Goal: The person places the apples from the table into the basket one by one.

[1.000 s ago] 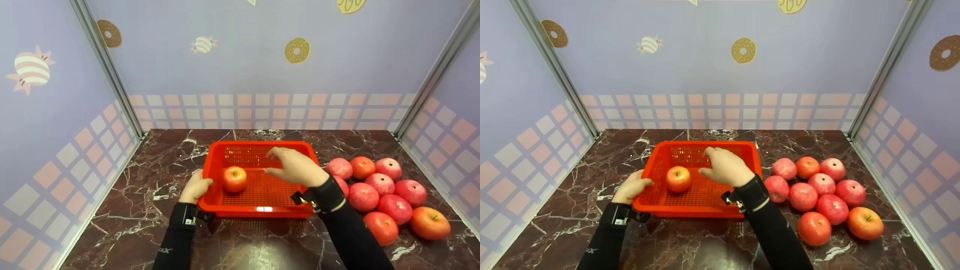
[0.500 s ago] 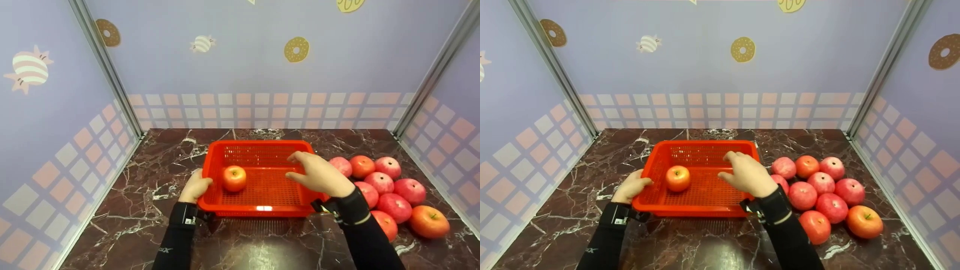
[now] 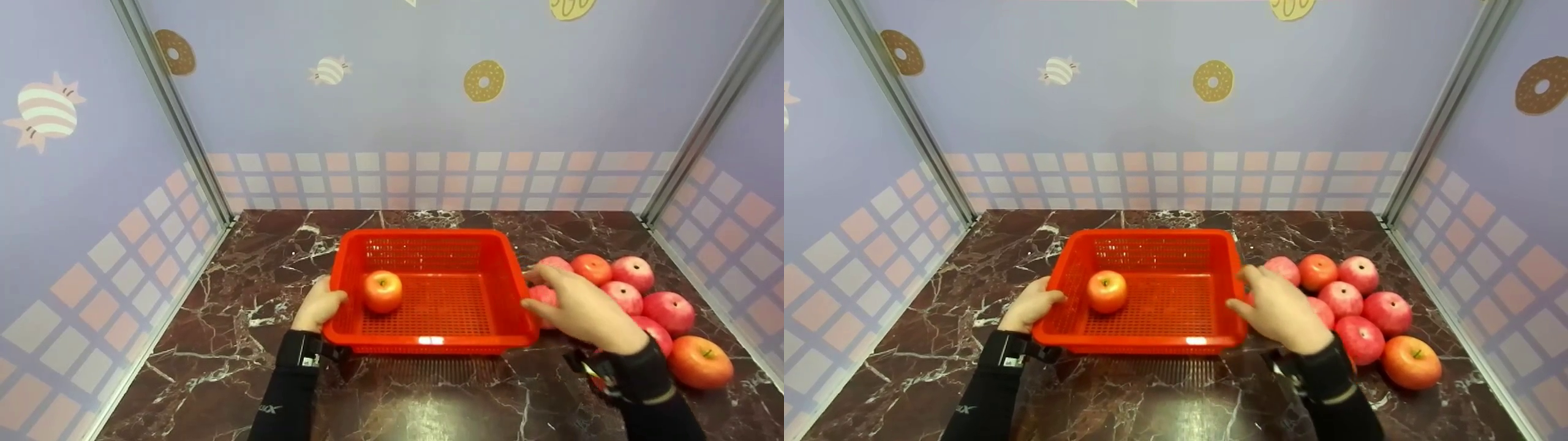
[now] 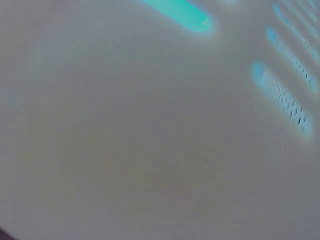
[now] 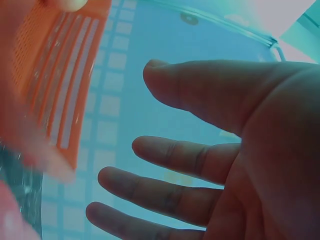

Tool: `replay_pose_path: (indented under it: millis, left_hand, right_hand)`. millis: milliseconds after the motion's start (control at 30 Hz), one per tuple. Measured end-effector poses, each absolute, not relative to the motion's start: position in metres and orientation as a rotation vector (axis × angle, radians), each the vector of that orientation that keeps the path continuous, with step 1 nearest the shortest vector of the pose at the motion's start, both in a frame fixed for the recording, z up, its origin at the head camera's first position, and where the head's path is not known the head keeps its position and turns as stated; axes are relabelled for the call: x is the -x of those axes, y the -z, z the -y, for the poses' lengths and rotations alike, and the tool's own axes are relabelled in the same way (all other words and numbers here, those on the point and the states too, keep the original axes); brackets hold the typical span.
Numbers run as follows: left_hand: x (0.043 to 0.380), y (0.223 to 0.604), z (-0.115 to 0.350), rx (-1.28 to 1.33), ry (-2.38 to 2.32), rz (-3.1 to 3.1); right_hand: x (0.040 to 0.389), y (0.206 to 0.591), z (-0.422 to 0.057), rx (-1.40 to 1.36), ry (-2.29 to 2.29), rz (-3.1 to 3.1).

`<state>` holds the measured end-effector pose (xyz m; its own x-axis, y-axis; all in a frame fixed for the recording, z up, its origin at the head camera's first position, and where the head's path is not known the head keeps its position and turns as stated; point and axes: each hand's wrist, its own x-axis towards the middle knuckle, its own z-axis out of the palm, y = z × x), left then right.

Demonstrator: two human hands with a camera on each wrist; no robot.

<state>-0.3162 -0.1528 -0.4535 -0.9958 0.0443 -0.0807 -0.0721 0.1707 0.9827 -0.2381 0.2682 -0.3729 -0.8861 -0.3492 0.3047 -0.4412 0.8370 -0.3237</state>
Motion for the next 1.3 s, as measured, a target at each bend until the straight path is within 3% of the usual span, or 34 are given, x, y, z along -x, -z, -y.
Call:
replay_pose_path:
  millis: [733, 1300]
  left_hand:
    - [0.316, 0.455, 0.152, 0.004, -1.947, -2.364]
    - [0.316, 0.454, 0.152, 0.01, -1.994, -2.32]
  right_hand:
    - [0.185, 0.407, -0.349, -0.37, -0.443, 2.85]
    - [0.173, 0.437, -0.366, -0.337, -0.41, 2.874]
